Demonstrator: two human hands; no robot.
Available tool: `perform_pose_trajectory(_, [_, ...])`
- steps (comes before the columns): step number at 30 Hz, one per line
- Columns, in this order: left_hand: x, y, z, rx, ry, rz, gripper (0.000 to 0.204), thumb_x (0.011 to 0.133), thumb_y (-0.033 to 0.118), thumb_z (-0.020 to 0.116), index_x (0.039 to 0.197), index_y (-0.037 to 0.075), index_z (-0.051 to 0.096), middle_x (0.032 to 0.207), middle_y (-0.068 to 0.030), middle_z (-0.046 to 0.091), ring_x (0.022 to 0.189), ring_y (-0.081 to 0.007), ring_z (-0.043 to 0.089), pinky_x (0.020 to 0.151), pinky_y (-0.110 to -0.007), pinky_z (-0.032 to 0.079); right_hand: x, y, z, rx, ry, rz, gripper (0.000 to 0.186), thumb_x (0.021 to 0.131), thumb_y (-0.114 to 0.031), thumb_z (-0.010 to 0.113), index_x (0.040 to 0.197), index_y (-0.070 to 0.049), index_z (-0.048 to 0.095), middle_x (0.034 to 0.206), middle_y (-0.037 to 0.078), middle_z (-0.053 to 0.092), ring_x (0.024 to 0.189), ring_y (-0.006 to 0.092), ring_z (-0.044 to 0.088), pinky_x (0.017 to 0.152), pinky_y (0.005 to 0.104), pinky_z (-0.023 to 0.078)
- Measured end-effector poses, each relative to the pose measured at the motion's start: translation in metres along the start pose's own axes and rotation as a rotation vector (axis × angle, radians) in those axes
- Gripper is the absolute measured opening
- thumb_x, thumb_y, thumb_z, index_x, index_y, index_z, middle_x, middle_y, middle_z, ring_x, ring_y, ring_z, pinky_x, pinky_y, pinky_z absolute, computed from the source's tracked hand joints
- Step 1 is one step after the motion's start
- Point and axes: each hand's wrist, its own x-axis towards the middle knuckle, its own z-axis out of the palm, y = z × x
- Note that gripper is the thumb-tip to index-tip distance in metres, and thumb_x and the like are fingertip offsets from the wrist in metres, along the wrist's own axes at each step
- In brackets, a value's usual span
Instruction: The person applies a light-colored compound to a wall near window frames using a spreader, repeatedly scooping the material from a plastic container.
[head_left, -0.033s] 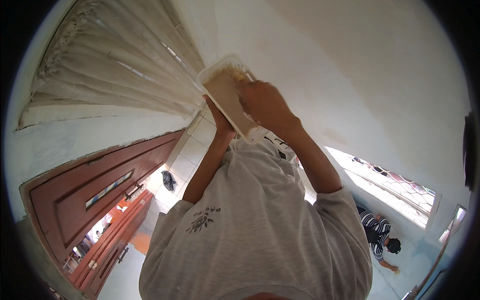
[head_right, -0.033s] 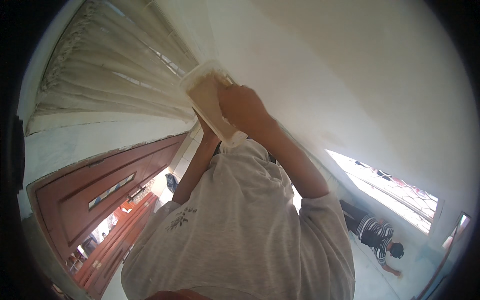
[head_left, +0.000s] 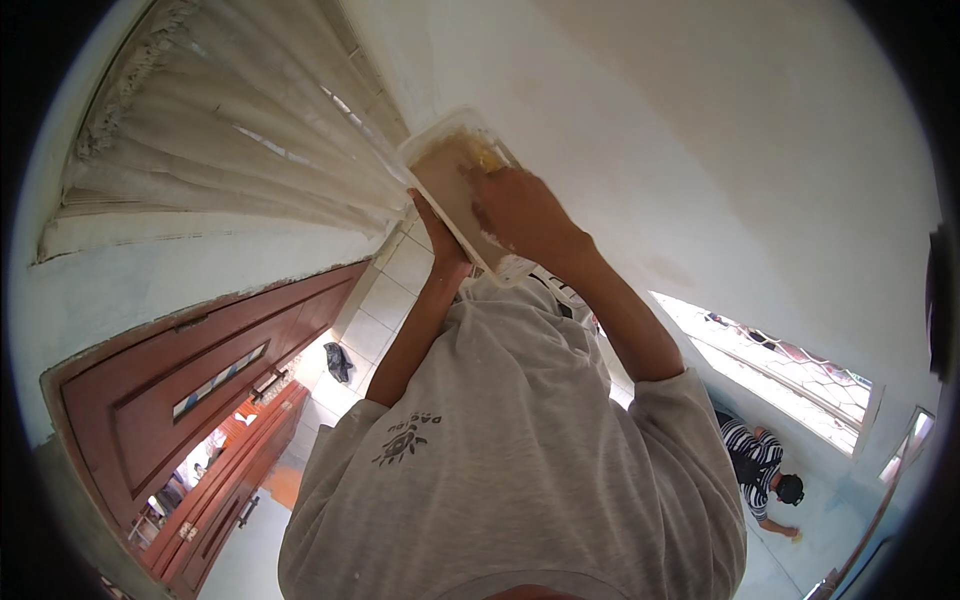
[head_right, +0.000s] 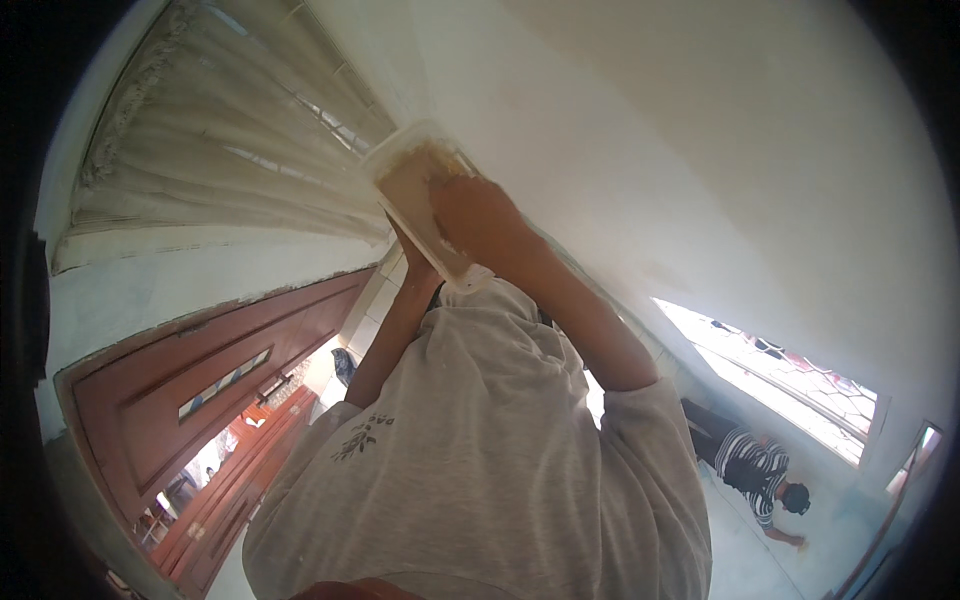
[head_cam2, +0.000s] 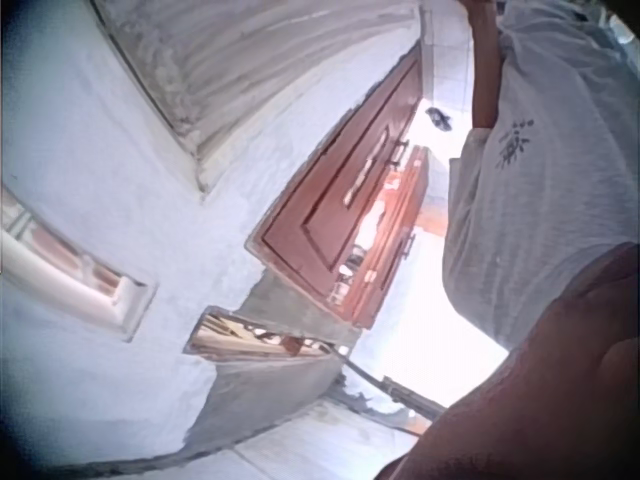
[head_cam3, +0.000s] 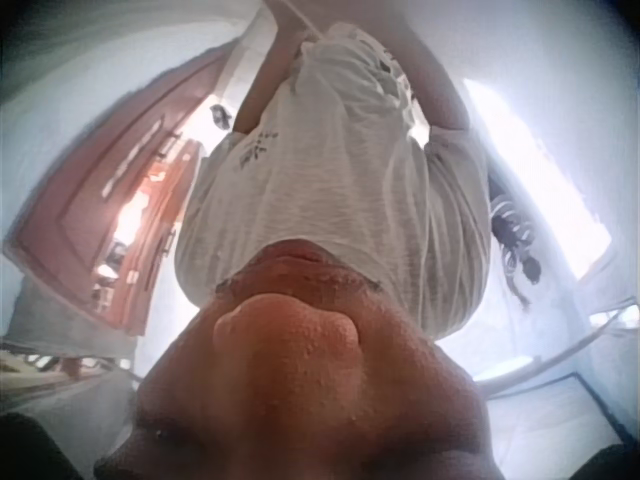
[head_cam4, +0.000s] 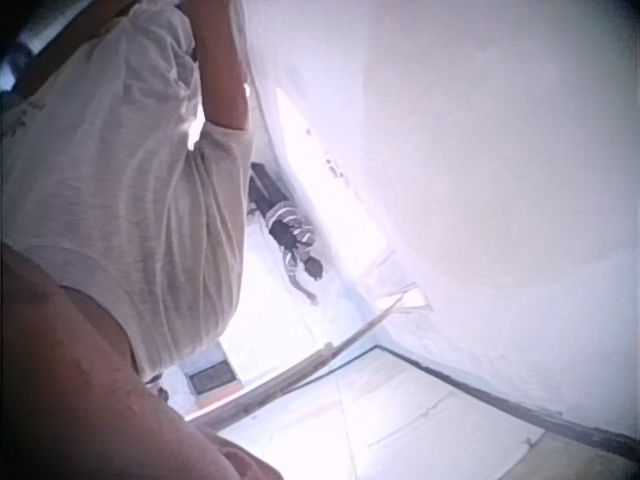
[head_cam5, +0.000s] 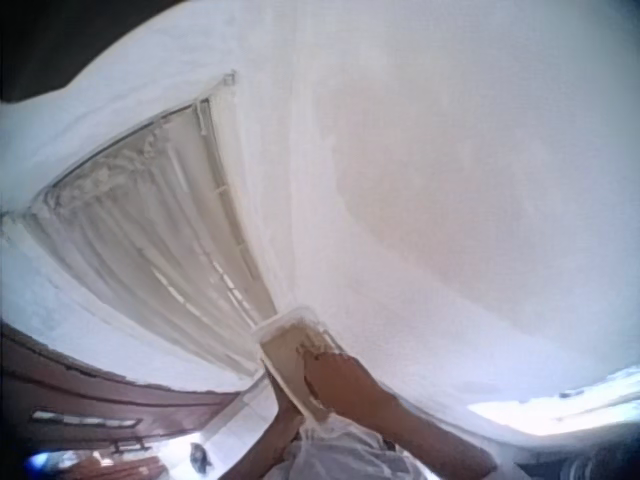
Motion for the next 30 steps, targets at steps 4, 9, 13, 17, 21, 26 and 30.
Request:
perform_pose_trajectory(4, [-0.007, 0.012, 0.015, -0.144, -0.062, -0.056, 0.086, 0.098, 0.079, 0.02, 0.157, 0.018, 0.036, 0.152, -0.0047, 0.047, 0.138, -0.0227, 0.047, 0.114, -0.04, 0.042, 0.0, -0.01, -0.033, 0.17, 0.031, 0.016, 0.019, 0.096, -0.015, 0.062, 0.105, 0.001, 0.06, 0.073, 0.02, 0.066, 0.07, 0.0405, 0.066, 0.068, 0.0496, 0.053])
perform_pose_trajectory(9, [-0.003, 0.007, 0.009, -0.005, -0.132, 0.076, 0.069, 0.107, 0.063, 0.025, 0.157, 0.017, 0.032, 0.15, -0.0042, 0.048, 0.138, -0.0233, 0.047, 0.116, -0.043, 0.042, -0.01, -0.007, -0.029, 0.028, 0.016, 0.126, 0.018, 0.094, -0.014, 0.064, 0.103, 0.001, 0.06, 0.073, 0.02, 0.065, 0.069, 0.039, 0.067, 0.066, 0.0495, 0.053])
perform_pose_trajectory(13, [-0.004, 0.009, 0.014, -0.083, -0.076, -0.025, 0.083, 0.1, 0.075, 0.022, 0.157, 0.016, 0.034, 0.152, -0.0046, 0.047, 0.137, -0.0226, 0.047, 0.113, -0.04, 0.043, -0.01, -0.01, -0.032, 0.115, -0.054, 0.117, 0.022, 0.096, -0.017, 0.062, 0.107, 0.001, 0.059, 0.076, 0.02, 0.066, 0.071, 0.0392, 0.067, 0.067, 0.0492, 0.053])
perform_pose_trajectory(17, [-0.009, 0.013, 0.016, 0.071, -0.088, 0.019, 0.089, 0.097, 0.08, 0.022, 0.157, 0.015, 0.035, 0.15, -0.0067, 0.049, 0.135, -0.0231, 0.05, 0.111, -0.039, 0.045, -0.011, -0.007, -0.042, 0.127, -0.019, 0.163, 0.024, 0.097, -0.018, 0.062, 0.112, 0.001, 0.061, 0.081, 0.02, 0.068, 0.074, 0.0383, 0.067, 0.068, 0.0468, 0.054])
perform_pose_trajectory(21, [-0.005, 0.011, 0.011, 0.007, 0.005, -0.091, 0.09, 0.097, 0.08, 0.021, 0.156, 0.014, 0.036, 0.147, -0.0096, 0.051, 0.131, -0.024, 0.053, 0.109, -0.039, 0.047, -0.024, -0.002, -0.029, 0.1, -0.039, 0.186, 0.022, 0.098, -0.018, 0.063, 0.109, 0.001, 0.063, 0.077, 0.019, 0.067, 0.071, 0.0357, 0.067, 0.065, 0.0433, 0.053])
perform_pose_trajectory(26, [-0.003, 0.009, 0.003, -0.023, 0.018, -0.087, 0.088, 0.099, 0.078, 0.023, 0.154, 0.012, 0.037, 0.144, -0.0114, 0.054, 0.128, -0.0256, 0.056, 0.105, -0.04, 0.051, -0.041, -0.015, -0.062, 0.224, 0.116, 0.28, 0.02, 0.095, -0.013, 0.069, 0.107, 0.003, 0.065, 0.093, 0.018, 0.07, 0.07, 0.0315, 0.068, 0.062, 0.0395, 0.055])
perform_pose_trajectory(30, [-0.001, 0.012, 0.012, -0.024, 0.037, -0.093, 0.081, 0.102, 0.073, 0.025, 0.151, 0.01, 0.04, 0.138, -0.0118, 0.057, 0.124, -0.0257, 0.059, 0.102, -0.041, 0.052, -0.056, -0.021, -0.045, 0.273, 0.304, 0.256, 0.019, 0.09, -0.009, 0.07, 0.107, -0.002, 0.064, 0.109, 0.011, 0.068, 0.075, 0.0318, 0.071, 0.065, 0.041, 0.058])
